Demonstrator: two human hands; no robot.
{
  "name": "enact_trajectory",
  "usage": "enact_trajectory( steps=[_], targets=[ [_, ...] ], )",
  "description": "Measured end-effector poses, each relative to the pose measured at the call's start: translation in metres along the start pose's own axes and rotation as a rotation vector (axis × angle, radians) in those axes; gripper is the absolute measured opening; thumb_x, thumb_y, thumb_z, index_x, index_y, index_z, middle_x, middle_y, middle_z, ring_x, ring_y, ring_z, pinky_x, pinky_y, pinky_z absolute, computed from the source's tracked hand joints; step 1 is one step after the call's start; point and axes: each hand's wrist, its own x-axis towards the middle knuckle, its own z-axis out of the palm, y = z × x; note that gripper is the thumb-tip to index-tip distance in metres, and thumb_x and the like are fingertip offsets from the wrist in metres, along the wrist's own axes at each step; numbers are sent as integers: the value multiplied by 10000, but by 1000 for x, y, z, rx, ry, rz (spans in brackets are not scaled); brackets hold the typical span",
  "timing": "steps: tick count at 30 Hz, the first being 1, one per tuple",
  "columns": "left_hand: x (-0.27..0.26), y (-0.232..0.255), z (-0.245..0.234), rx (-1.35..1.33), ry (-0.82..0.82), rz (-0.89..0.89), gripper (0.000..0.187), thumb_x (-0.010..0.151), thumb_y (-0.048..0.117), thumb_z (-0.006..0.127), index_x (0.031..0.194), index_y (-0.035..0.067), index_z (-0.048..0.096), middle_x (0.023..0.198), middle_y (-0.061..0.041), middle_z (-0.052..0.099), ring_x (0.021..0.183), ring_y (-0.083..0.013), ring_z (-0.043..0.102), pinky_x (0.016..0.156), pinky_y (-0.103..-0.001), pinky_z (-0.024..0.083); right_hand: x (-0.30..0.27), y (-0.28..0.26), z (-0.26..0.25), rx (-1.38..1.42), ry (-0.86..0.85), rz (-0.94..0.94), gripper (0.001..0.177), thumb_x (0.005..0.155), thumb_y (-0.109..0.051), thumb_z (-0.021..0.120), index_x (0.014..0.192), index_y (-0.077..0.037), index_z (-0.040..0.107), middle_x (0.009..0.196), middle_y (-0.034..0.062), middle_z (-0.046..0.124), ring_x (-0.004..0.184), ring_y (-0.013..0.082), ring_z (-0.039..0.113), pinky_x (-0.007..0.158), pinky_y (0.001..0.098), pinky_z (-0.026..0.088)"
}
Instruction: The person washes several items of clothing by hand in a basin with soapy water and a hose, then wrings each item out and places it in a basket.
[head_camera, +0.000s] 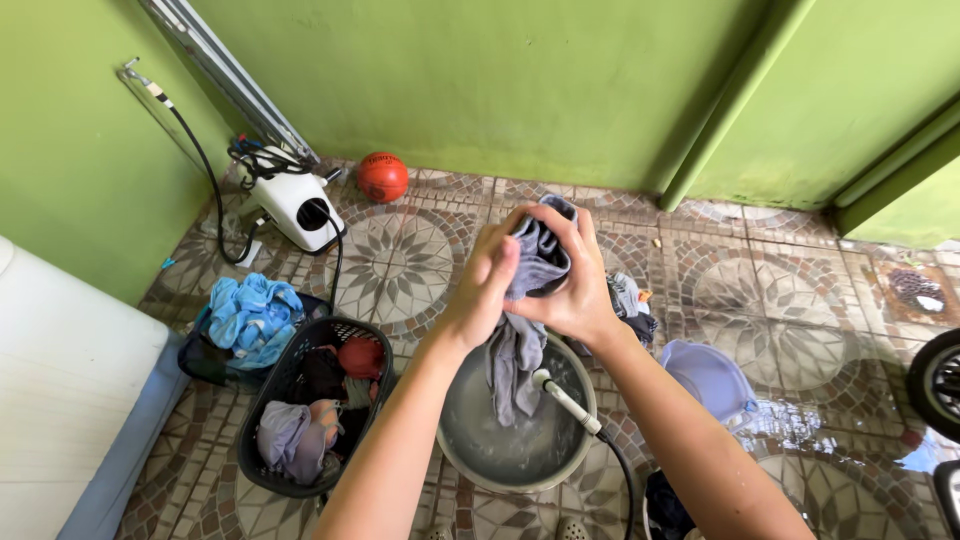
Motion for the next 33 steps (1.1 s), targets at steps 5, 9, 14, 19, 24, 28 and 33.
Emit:
enact_trajectory(
  steps=[5,9,14,19,24,28,33],
  targets=[
    [0,9,-4,-97,-110,49,898,1001,725,446,1576,38,396,1511,-128,474,1466,-259,436,1241,-382,298,3,0,-3,72,97,105,603,656,-202,929,1120,-69,567,1117,104,569,1065,242,572,985,362,497],
    [-11,-4,1,85,-56,221,908,934,653,639,1588,53,443,1568,-172,364,1521,-283,359,1273,-416,298,-4,-2,-3,272,111,276,541,654,-176,900,1039,-82,531,1050,60,571,1004,168,575,932,307,501],
    [-27,-40,22,-387,-104,-17,1014,704,403,941,1505,120,388,1419,-103,510,1306,-220,534,1113,-369,466,-8,-8,-13,405,3,405,522,645,-183,886,1005,-107,517,992,23,607,917,138,597,829,287,527],
    [-35,-69,16,-303,-284,-235,692,763,276,966,1317,8,649,1251,-115,678,1158,-234,646,1018,-385,563,2,-16,-26,174,-242,189,562,627,-192,917,1025,-96,533,1042,80,535,987,195,559,895,355,493],
    [-36,-66,19,-265,-301,-202,691,724,219,928,1313,76,596,1242,-38,655,1138,-166,629,1017,-349,556,15,-34,-40,160,-462,76,720,600,-374,969,1080,-82,520,1381,185,477,1301,334,510,1083,459,453],
    [-32,-66,14,-294,-349,-103,666,759,251,887,1336,122,581,1313,-4,635,1207,-155,612,1067,-337,520,28,-50,-43,171,-577,68,996,537,-512,959,1350,-91,566,1515,186,467,1419,369,474,1166,498,410],
    [-23,-53,8,-172,-448,-144,528,772,278,878,1196,71,639,1183,-54,673,1091,-204,671,933,-367,617,33,-38,-36,209,-625,59,585,650,-329,920,1124,-93,670,1356,127,614,1292,297,581,1101,462,469]
  ],
)
